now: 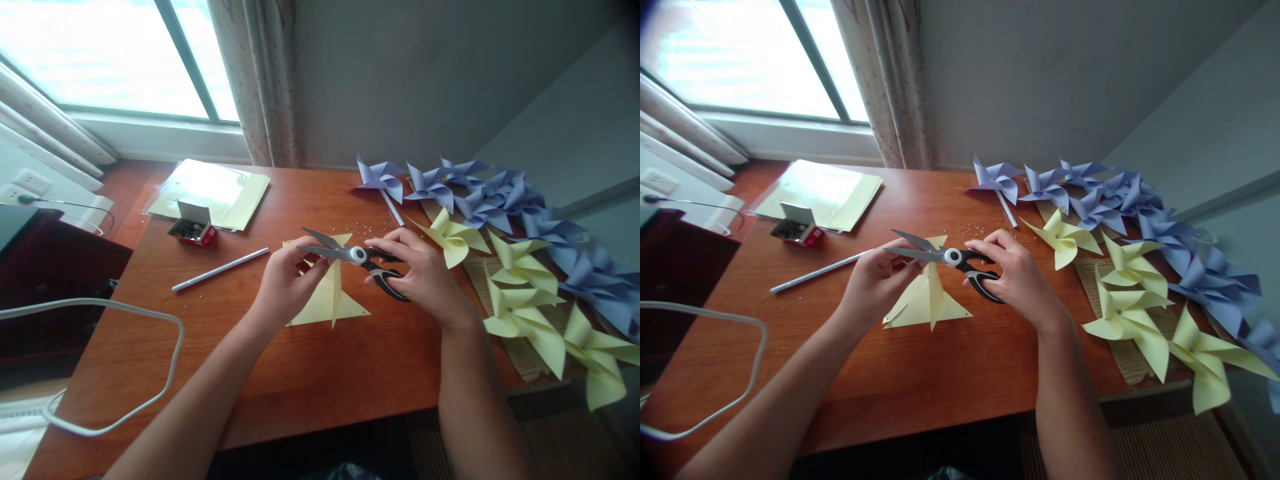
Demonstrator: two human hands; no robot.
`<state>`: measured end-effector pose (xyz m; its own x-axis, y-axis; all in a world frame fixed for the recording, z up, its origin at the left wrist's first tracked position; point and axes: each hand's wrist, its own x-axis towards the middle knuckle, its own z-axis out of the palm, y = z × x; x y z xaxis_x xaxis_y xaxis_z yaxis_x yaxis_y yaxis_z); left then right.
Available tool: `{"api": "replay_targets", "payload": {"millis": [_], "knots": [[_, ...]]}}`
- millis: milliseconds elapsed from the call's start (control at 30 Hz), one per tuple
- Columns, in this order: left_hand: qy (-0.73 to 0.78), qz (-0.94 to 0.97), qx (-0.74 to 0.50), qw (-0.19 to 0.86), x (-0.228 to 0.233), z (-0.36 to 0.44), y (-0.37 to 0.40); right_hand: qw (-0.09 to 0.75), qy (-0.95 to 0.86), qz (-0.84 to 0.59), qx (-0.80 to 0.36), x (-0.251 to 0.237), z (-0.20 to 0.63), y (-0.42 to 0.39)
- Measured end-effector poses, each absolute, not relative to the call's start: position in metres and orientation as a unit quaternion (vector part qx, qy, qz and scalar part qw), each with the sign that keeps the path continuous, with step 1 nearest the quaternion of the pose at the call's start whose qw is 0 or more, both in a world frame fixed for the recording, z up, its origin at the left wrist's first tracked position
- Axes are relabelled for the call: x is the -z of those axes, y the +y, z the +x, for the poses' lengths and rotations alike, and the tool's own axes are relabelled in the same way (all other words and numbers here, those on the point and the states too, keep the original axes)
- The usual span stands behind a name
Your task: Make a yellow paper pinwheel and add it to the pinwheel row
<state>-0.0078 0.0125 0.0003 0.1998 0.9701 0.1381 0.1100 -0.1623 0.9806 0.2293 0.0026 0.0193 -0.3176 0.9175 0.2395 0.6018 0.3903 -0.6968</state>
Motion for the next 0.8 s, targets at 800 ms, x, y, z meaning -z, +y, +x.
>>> {"api": "replay_targets", "payload": {"millis": [800], "knots": [[0.457, 0.574, -0.459, 0.501, -0.001, -0.008, 0.010, 0.295, -0.575, -0.639, -0.416, -0.013, 0.256, 0.013]]}}
